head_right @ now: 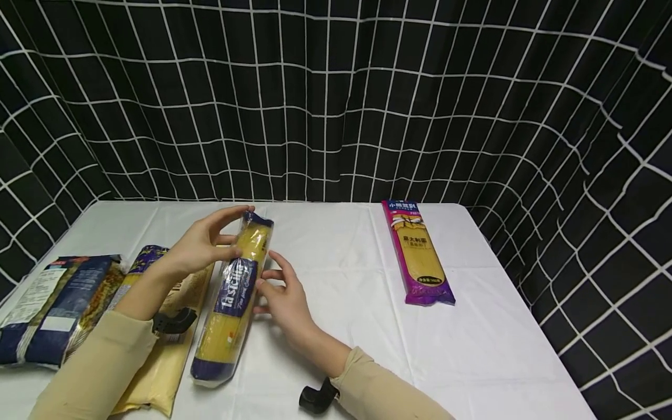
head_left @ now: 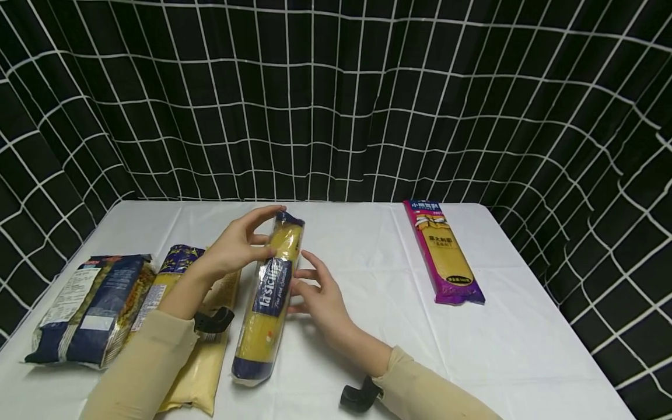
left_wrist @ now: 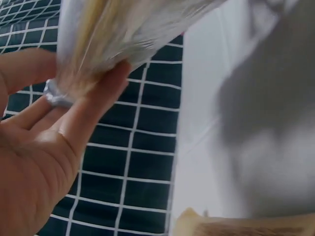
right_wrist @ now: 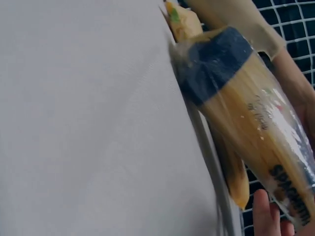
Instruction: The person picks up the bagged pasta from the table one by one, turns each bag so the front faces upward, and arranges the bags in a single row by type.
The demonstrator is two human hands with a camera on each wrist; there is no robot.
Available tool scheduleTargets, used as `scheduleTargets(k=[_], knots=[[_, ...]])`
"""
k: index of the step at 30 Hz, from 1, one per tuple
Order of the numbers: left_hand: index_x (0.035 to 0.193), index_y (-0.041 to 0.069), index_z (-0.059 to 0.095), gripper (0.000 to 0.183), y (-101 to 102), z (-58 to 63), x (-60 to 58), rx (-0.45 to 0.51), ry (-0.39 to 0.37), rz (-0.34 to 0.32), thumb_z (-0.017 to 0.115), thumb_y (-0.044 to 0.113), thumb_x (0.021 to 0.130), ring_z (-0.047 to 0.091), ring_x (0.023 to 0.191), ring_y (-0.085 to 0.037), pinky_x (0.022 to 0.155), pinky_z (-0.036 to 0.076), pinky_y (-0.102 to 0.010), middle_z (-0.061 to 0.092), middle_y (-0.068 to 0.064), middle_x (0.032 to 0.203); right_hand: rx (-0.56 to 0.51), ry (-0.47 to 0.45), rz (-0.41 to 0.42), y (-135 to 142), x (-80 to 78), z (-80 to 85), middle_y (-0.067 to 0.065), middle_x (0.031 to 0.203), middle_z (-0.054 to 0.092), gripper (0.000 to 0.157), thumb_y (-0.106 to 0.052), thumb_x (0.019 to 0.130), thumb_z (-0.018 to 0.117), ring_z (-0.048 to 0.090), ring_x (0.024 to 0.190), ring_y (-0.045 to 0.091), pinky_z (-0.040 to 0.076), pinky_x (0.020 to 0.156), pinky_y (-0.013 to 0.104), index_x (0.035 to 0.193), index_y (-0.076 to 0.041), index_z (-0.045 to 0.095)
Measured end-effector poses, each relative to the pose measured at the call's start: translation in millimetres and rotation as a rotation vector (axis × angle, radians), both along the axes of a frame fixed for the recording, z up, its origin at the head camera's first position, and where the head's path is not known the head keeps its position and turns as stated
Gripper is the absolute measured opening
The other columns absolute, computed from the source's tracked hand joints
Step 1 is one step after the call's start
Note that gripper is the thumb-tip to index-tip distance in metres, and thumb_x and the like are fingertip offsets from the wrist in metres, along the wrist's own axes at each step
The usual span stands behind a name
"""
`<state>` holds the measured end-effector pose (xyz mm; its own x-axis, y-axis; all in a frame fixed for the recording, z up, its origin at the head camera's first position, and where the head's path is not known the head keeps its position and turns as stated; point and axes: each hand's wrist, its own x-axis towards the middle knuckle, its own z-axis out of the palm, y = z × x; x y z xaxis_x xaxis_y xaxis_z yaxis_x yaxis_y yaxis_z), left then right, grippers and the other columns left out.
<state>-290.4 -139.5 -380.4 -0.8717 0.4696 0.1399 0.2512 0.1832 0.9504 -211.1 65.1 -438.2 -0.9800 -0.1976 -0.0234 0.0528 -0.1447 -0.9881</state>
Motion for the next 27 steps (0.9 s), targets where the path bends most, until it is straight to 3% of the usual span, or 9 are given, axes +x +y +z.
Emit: scheduleTargets(k=[4, 8, 12, 16, 22, 27], knots=[[0.164, 0.010, 0.029, 0.084, -5, -3.3, 2.2, 0.118, -0.048, -0.006, 0.060, -0.018, 0.091, 0.051, 0.136, -0.049, 0.089, 0.060, -0.035, 0.021, -0.011, 0.172, -0.018, -0.034, 0.038, -3, 3.6, -1.7, 0.023, 0.138, 0.051, 0.070, -0.006, 0.102, 0.059, 0.070, 0.097, 0.022, 0.063, 0.081, 0.045, 0.165, -0.020, 0.031], [0.166, 0.010, 0.024, 0.083, -7, -8.3, 4.1, 0.167, -0.088, 0.020, 0.051, -0.020, 0.093, 0.053, 0.135, -0.047, 0.086, 0.061, -0.029, 0.016, -0.010, 0.173, -0.060, -0.068, 0.066, -9, 5.5, -5.0, 0.022, 0.141, 0.051, 0.076, -0.005, 0.103, 0.060, 0.072, 0.098, 0.021, 0.064, 0.078, 0.042, 0.166, -0.030, 0.026], [0.167, 0.013, 0.023, 0.080, -5, -17.4, 6.8, 0.170, -0.119, 0.058, 0.048, -0.016, 0.097, 0.061, 0.128, -0.035, 0.083, 0.060, -0.029, 0.016, -0.009, 0.173, -0.096, -0.075, 0.031, -10, 6.3, -10.2, 0.020, 0.136, 0.054, 0.080, 0.000, 0.099, 0.066, 0.072, 0.094, 0.019, 0.064, 0.072, 0.039, 0.165, -0.031, 0.031], [0.166, 0.011, 0.024, 0.071, -1, -25.7, 11.0, 0.138, -0.119, 0.111, 0.051, -0.006, 0.103, 0.066, 0.121, -0.028, 0.084, 0.059, -0.028, 0.025, -0.016, 0.169, -0.132, -0.072, -0.012, -7, 2.7, -13.2, 0.017, 0.130, 0.059, 0.080, 0.004, 0.097, 0.067, 0.073, 0.089, 0.018, 0.064, 0.068, 0.037, 0.163, -0.029, 0.036], [0.163, 0.011, 0.033, 0.063, 3, -32.3, 21.2, 0.051, -0.130, 0.185, 0.059, 0.011, 0.105, 0.060, 0.128, -0.041, 0.096, 0.057, -0.036, 0.040, -0.023, 0.159, -0.123, -0.075, -0.029, 3, -4.9, -12.1, 0.013, 0.125, 0.062, 0.079, 0.004, 0.096, 0.067, 0.073, 0.083, 0.015, 0.063, 0.062, 0.032, 0.162, -0.028, 0.038], [0.162, 0.012, 0.036, 0.066, 12, -32.5, 27.8, 0.050, -0.201, 0.141, 0.064, 0.011, 0.103, 0.061, 0.126, -0.042, 0.090, 0.061, -0.045, 0.044, -0.023, 0.155, -0.067, -0.051, -0.053, 22, -19.4, -6.0, 0.015, 0.127, 0.063, 0.078, 0.003, 0.096, 0.067, 0.072, 0.086, 0.015, 0.062, 0.061, 0.032, 0.162, -0.026, 0.038]])
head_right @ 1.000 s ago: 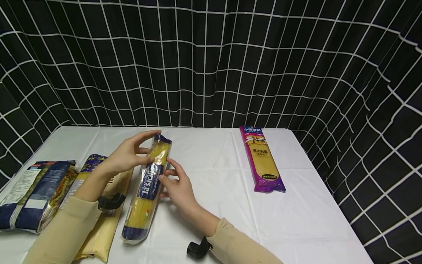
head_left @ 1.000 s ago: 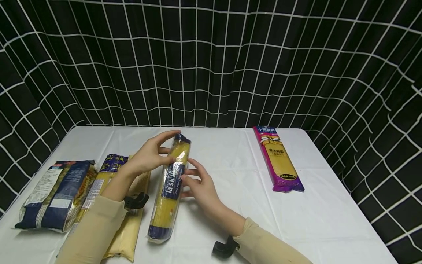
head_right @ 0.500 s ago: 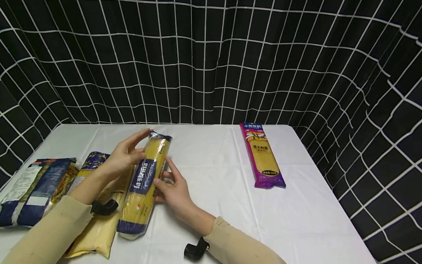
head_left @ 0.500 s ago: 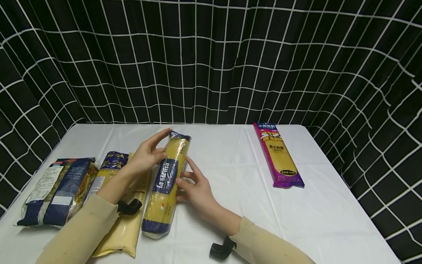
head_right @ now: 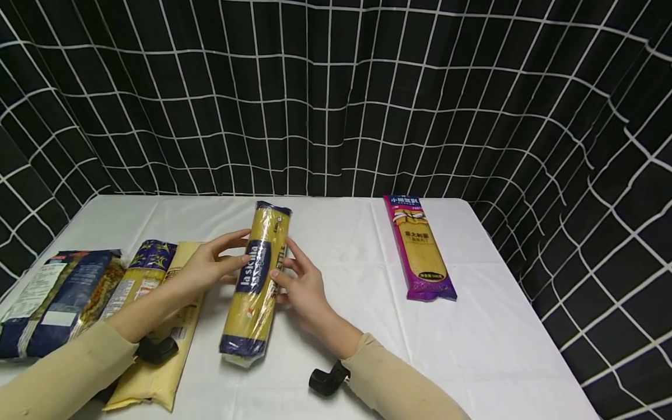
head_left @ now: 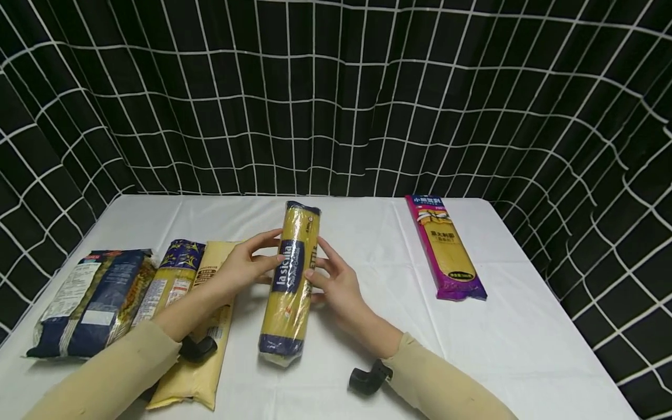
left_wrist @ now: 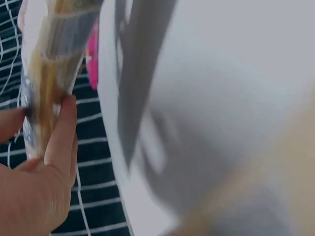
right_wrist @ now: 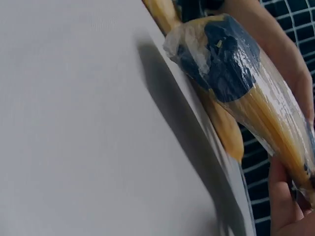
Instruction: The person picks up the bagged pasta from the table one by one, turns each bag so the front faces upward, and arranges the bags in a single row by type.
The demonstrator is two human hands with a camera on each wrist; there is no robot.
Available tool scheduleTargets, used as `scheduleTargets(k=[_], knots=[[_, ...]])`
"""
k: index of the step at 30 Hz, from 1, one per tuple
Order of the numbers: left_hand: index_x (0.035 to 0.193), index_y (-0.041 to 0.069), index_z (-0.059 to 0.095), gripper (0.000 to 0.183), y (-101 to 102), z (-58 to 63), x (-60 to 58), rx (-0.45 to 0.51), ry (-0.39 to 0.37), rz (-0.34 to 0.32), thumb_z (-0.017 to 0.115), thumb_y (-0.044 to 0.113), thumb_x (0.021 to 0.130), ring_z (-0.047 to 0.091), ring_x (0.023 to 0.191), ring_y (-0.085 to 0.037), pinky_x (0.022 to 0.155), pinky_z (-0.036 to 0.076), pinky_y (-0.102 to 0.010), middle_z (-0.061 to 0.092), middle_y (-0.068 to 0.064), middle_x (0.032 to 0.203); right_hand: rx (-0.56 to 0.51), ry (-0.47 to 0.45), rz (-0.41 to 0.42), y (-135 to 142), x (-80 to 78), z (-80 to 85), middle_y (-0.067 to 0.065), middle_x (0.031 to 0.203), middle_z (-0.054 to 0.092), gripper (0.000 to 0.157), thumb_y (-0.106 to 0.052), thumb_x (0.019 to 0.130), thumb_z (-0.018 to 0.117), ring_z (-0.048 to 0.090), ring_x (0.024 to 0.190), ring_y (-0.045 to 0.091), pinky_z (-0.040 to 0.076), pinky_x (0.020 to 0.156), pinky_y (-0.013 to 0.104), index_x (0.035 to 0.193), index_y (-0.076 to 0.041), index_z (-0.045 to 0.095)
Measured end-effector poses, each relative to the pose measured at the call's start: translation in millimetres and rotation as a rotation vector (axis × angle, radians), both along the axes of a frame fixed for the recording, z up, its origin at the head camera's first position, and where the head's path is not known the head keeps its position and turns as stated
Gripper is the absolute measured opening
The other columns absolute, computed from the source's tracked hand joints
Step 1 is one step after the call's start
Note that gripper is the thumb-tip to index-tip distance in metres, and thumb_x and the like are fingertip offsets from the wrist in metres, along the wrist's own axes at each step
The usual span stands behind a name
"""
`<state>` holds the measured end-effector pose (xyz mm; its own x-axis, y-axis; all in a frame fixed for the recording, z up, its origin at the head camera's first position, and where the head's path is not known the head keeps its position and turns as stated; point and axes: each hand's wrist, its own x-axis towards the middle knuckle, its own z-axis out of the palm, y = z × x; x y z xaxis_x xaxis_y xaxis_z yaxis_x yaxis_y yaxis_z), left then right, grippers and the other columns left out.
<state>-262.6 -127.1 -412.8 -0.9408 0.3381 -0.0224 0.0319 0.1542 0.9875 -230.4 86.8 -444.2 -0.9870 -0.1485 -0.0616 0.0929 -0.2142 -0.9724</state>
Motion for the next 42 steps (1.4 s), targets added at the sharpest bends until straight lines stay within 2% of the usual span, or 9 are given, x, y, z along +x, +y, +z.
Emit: scheduleTargets(k=[3, 9, 12, 19, 26, 29, 32, 37, 42], knots=[[0.162, 0.012, 0.037, 0.069, 17, 1.0, -1.1, 0.028, -0.025, 0.002, 0.067, 0.008, 0.100, 0.064, 0.122, -0.039, 0.084, 0.063, -0.043, 0.046, -0.023, 0.154, 0.046, 0.006, -0.016, 18, -10.9, 5.1, 0.016, 0.128, 0.064, 0.077, 0.003, 0.096, 0.066, 0.072, 0.085, 0.016, 0.061, 0.060, 0.032, 0.163, -0.023, 0.038], [0.159, 0.008, 0.041, 0.070, 63, -2.4, -12.5, 0.109, -0.052, 0.083, 0.069, -0.001, 0.096, 0.070, 0.114, -0.036, 0.080, 0.064, -0.040, 0.050, -0.022, 0.150, 0.136, -0.036, -0.042, 59, -26.5, 12.5, 0.016, 0.129, 0.065, 0.068, 0.000, 0.098, 0.067, 0.073, 0.086, 0.014, 0.062, 0.065, 0.033, 0.160, -0.014, 0.041], [0.158, 0.008, 0.043, 0.069, 85, -2.3, -19.6, 0.119, -0.070, 0.118, 0.070, -0.002, 0.095, 0.071, 0.111, -0.036, 0.079, 0.064, -0.039, 0.053, -0.020, 0.148, 0.184, -0.056, -0.058, 79, -32.7, 15.1, 0.017, 0.132, 0.064, 0.063, -0.004, 0.099, 0.068, 0.072, 0.086, 0.012, 0.062, 0.068, 0.033, 0.158, -0.012, 0.045], [0.155, 0.009, 0.049, 0.068, 133, -2.4, -42.6, 0.118, -0.081, 0.177, 0.074, -0.001, 0.092, 0.071, 0.105, -0.033, 0.074, 0.064, -0.033, 0.057, -0.019, 0.145, 0.258, -0.095, -0.103, 120, -50.6, 22.7, 0.014, 0.133, 0.064, 0.061, -0.012, 0.101, 0.070, 0.069, 0.085, 0.009, 0.060, 0.071, 0.029, 0.157, -0.014, 0.048], [0.151, 0.011, 0.054, 0.063, 180, -4.1, -64.3, 0.115, -0.089, 0.220, 0.074, -0.001, 0.092, 0.072, 0.093, -0.025, 0.070, 0.063, -0.029, 0.060, -0.016, 0.143, 0.345, -0.119, -0.156, 157, -67.4, 29.9, 0.014, 0.135, 0.067, 0.058, -0.015, 0.101, 0.070, 0.069, 0.083, 0.007, 0.060, 0.073, 0.026, 0.155, -0.011, 0.050], [0.149, 0.012, 0.058, 0.059, 198, -5.3, -73.0, 0.103, -0.081, 0.232, 0.074, 0.000, 0.093, 0.071, 0.084, -0.018, 0.068, 0.063, -0.029, 0.062, -0.014, 0.141, 0.409, -0.117, -0.185, 170, -74.9, 31.5, 0.013, 0.133, 0.068, 0.056, -0.017, 0.101, 0.070, 0.068, 0.080, 0.004, 0.060, 0.071, 0.025, 0.154, -0.010, 0.052], [0.146, 0.012, 0.060, 0.056, 214, -7.8, -81.3, 0.102, -0.089, 0.244, 0.074, -0.001, 0.093, 0.067, 0.077, -0.014, 0.064, 0.061, -0.029, 0.065, -0.012, 0.138, 0.494, -0.101, -0.196, 181, -81.9, 33.2, 0.019, 0.137, 0.066, 0.054, -0.018, 0.102, 0.069, 0.068, 0.078, 0.002, 0.060, 0.068, 0.023, 0.153, -0.010, 0.053], [0.143, 0.009, 0.063, 0.056, 238, -14.0, -93.3, 0.126, -0.111, 0.278, 0.074, -0.004, 0.091, 0.071, 0.082, -0.018, 0.058, 0.059, -0.025, 0.068, -0.012, 0.135, 0.635, -0.087, -0.205, 195, -92.5, 35.2, 0.023, 0.142, 0.061, 0.052, -0.018, 0.103, 0.066, 0.065, 0.078, 0.002, 0.059, 0.065, 0.022, 0.152, -0.007, 0.053], [0.141, 0.007, 0.064, 0.053, 253, -17.6, -99.1, 0.110, -0.130, 0.309, 0.074, -0.006, 0.090, 0.073, 0.100, -0.028, 0.064, 0.062, -0.028, 0.069, -0.011, 0.133, 0.759, -0.114, -0.221, 202, -100.9, 35.2, 0.020, 0.139, 0.065, 0.052, -0.020, 0.104, 0.065, 0.064, 0.086, 0.011, 0.060, 0.070, 0.027, 0.153, -0.007, 0.052]])
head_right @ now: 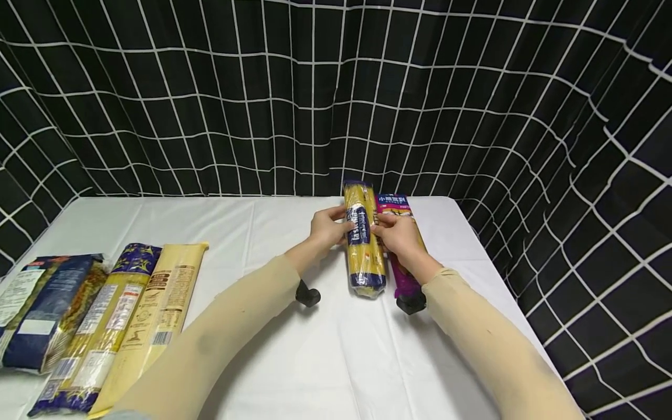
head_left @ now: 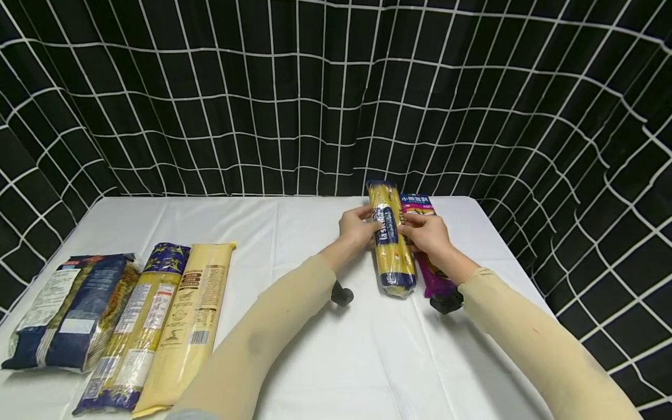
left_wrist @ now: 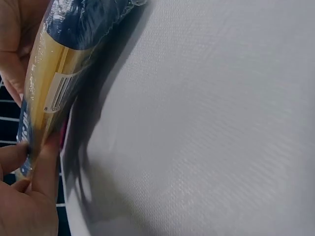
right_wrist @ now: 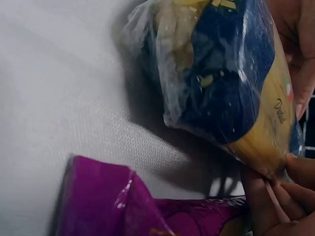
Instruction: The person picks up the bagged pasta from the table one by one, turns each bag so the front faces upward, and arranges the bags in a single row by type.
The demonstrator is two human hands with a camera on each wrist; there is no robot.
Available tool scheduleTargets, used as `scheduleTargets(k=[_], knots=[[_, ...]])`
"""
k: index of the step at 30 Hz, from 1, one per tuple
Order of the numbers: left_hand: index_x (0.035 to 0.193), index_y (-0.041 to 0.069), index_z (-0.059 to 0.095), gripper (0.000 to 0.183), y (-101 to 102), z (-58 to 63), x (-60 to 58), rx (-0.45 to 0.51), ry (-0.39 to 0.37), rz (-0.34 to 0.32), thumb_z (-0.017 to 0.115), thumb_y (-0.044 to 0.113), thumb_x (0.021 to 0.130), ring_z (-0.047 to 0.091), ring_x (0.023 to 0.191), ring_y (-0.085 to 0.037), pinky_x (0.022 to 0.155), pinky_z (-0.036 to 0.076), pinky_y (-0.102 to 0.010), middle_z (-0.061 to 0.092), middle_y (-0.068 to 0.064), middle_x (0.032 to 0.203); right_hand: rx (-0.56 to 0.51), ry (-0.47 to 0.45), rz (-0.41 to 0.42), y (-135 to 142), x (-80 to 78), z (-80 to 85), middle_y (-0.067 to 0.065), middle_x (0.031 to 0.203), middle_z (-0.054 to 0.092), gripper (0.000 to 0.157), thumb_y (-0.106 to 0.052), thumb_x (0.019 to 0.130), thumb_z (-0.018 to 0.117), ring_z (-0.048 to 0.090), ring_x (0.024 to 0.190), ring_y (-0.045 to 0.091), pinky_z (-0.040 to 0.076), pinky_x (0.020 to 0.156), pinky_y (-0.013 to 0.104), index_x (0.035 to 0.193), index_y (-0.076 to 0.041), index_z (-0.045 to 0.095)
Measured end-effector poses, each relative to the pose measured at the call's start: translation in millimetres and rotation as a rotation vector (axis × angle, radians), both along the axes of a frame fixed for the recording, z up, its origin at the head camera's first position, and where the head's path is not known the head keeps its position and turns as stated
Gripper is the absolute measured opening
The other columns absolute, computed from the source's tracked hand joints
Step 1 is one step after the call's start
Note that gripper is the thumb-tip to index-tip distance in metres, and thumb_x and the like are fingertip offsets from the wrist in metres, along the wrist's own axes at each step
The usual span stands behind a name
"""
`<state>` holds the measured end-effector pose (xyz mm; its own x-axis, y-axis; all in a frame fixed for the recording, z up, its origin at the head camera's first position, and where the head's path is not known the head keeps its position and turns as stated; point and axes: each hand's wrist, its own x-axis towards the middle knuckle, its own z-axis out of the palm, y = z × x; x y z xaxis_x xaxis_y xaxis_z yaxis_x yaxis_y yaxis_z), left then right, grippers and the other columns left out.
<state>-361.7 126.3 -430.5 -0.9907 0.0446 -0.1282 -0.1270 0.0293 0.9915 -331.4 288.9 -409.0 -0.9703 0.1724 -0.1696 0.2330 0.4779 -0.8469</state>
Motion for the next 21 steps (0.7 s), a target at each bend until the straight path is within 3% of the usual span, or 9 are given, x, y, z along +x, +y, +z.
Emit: scheduleTargets(k=[8, 14, 17, 21], knots=[[0.144, 0.005, 0.060, 0.053, 4, -7.1, -9.3, 0.009, -0.057, -0.023, 0.071, -0.005, 0.094, 0.072, 0.109, -0.030, 0.069, 0.063, -0.032, 0.068, -0.012, 0.137, 0.086, -0.032, 0.007, -2, -11.3, -8.0, 0.019, 0.137, 0.066, 0.051, -0.020, 0.105, 0.063, 0.063, 0.099, 0.022, 0.056, 0.067, 0.023, 0.153, -0.005, 0.052], [0.147, 0.006, 0.058, 0.052, 2, -15.0, -12.2, -0.002, -0.080, -0.052, 0.070, -0.001, 0.096, 0.072, 0.109, -0.029, 0.069, 0.063, -0.031, 0.065, -0.012, 0.141, 0.190, -0.016, 0.020, -3, -11.7, -13.2, 0.019, 0.143, 0.062, 0.050, -0.023, 0.105, 0.064, 0.065, 0.105, 0.025, 0.058, 0.079, 0.030, 0.150, -0.004, 0.055], [0.147, 0.006, 0.058, 0.052, 1, -18.1, -13.1, -0.002, -0.077, -0.063, 0.070, 0.000, 0.097, 0.073, 0.107, -0.028, 0.071, 0.063, -0.031, 0.066, -0.012, 0.140, 0.234, 0.031, 0.029, -4, -11.3, -17.4, 0.021, 0.142, 0.063, 0.048, -0.022, 0.105, 0.064, 0.066, 0.107, 0.026, 0.059, 0.086, 0.035, 0.147, -0.001, 0.057], [0.145, 0.004, 0.059, 0.050, 1, -19.9, -15.4, -0.010, -0.058, -0.058, 0.071, 0.001, 0.097, 0.072, 0.109, -0.028, 0.078, 0.062, -0.029, 0.067, -0.015, 0.138, 0.341, 0.153, 0.036, -5, -11.1, -22.2, 0.023, 0.127, 0.070, 0.044, -0.020, 0.103, 0.067, 0.069, 0.101, 0.028, 0.058, 0.086, 0.037, 0.139, 0.005, 0.063]])
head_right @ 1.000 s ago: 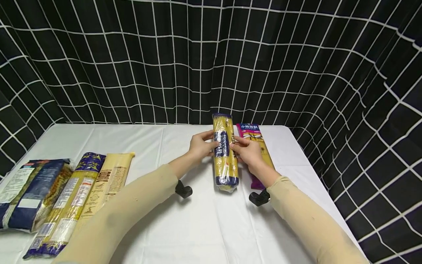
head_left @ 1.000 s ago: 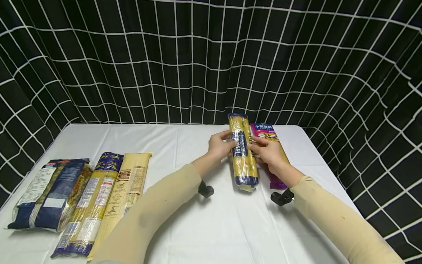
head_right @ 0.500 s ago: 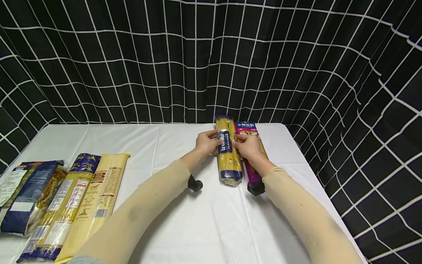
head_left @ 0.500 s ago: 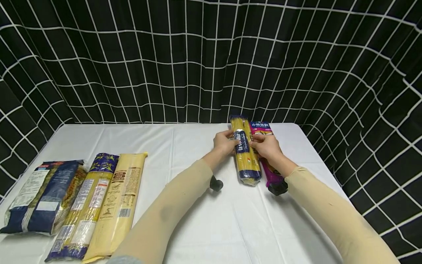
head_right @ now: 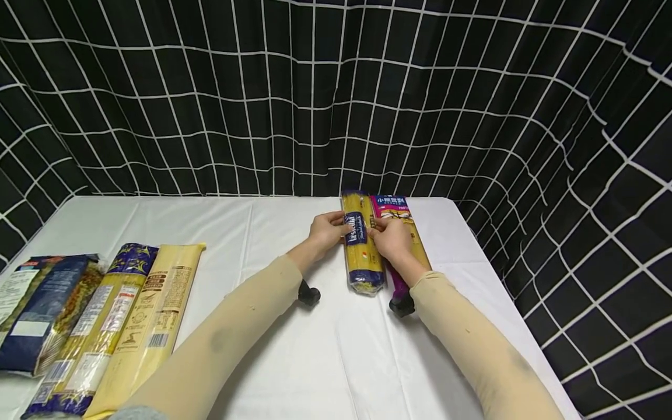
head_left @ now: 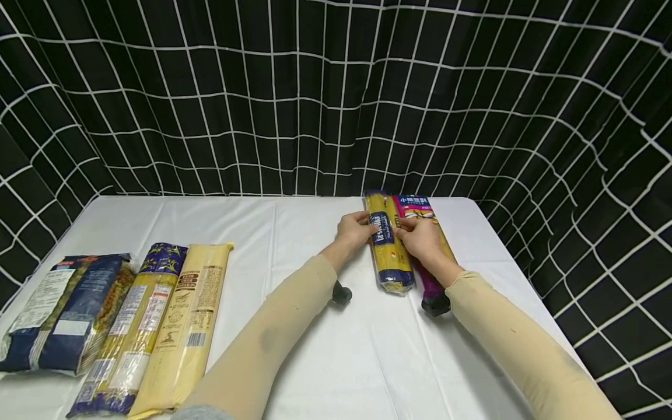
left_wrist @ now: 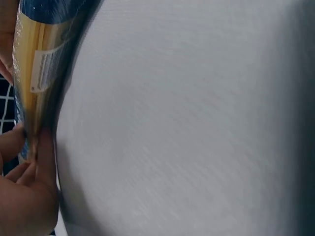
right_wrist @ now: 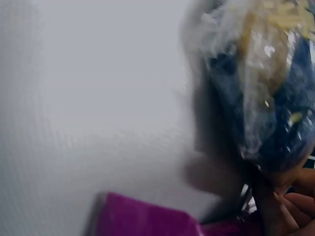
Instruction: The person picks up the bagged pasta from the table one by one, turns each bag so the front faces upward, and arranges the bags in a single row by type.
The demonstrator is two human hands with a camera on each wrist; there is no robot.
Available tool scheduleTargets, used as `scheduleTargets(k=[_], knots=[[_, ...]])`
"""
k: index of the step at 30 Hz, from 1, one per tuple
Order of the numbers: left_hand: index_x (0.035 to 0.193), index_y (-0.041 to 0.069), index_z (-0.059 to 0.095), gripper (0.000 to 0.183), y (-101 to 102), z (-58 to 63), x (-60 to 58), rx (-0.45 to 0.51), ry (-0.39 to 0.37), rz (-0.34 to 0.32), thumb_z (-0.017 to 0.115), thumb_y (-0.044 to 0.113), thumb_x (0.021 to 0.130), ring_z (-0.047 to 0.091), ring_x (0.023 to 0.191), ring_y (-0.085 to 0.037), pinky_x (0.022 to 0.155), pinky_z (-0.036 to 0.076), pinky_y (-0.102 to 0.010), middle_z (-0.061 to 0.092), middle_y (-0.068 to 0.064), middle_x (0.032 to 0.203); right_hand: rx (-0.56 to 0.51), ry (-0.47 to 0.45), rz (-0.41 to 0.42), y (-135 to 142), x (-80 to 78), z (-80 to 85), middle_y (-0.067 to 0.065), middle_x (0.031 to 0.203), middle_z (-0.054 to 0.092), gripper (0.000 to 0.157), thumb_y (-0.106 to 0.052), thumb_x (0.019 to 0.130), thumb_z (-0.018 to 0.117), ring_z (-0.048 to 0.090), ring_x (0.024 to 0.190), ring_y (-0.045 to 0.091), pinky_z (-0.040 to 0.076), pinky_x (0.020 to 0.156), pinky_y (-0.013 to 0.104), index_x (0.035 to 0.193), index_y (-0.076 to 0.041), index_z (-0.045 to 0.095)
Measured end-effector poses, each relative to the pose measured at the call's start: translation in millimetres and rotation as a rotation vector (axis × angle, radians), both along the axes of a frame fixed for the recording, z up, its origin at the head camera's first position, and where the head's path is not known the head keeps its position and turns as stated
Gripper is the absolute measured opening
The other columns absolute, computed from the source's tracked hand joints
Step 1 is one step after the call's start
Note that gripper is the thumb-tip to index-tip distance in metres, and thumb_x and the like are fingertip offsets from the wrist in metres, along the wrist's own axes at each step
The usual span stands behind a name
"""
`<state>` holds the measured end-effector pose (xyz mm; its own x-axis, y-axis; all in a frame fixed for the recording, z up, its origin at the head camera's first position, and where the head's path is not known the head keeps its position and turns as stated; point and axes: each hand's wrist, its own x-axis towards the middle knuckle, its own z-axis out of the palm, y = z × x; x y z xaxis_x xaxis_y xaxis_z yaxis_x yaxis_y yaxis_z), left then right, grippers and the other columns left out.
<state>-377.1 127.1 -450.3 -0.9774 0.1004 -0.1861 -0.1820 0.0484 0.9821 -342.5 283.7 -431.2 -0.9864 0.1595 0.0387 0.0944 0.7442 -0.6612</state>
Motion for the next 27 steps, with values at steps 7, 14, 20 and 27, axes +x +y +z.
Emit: scheduleTargets(k=[7, 14, 20, 27], knots=[[0.140, 0.004, 0.064, 0.048, -2, 0.5, -1.0, -0.179, 0.071, 0.038, 0.077, 0.011, 0.095, 0.072, 0.114, -0.024, 0.092, 0.058, -0.028, 0.070, -0.012, 0.132, 0.092, 0.102, -0.021, -6, 3.9, -1.2, 0.021, 0.114, 0.076, 0.040, -0.020, 0.100, 0.071, 0.071, 0.095, 0.030, 0.057, 0.083, 0.040, 0.131, 0.005, 0.069], [0.136, 0.003, 0.067, 0.043, -8, 3.8, 1.9, -0.275, 0.097, 0.040, 0.076, 0.012, 0.095, 0.069, 0.114, -0.024, 0.102, 0.053, -0.033, 0.073, -0.011, 0.126, 0.053, 0.072, 0.032, -9, 10.9, 2.3, 0.023, 0.125, 0.071, 0.043, -0.012, 0.099, 0.070, 0.070, 0.111, 0.035, 0.056, 0.096, 0.046, 0.136, 0.008, 0.064], [0.139, 0.003, 0.065, 0.043, -17, 16.0, 11.1, -0.264, 0.116, -0.018, 0.071, 0.008, 0.096, 0.067, 0.117, -0.027, 0.092, 0.058, -0.033, 0.068, -0.014, 0.135, -0.011, 0.024, 0.059, -5, 28.6, 15.1, 0.021, 0.141, 0.063, 0.051, -0.016, 0.099, 0.067, 0.061, 0.122, 0.037, 0.050, 0.104, 0.049, 0.146, 0.001, 0.057], [0.144, 0.008, 0.062, 0.044, -54, 41.4, 30.2, -0.324, 0.216, -0.178, 0.066, 0.013, 0.100, 0.068, 0.117, -0.028, 0.093, 0.058, -0.034, 0.064, -0.010, 0.142, -0.250, 0.035, 0.057, -25, 56.8, 29.4, 0.018, 0.151, 0.055, 0.055, -0.020, 0.103, 0.061, 0.059, 0.128, 0.033, 0.052, 0.103, 0.046, 0.155, -0.007, 0.049]])
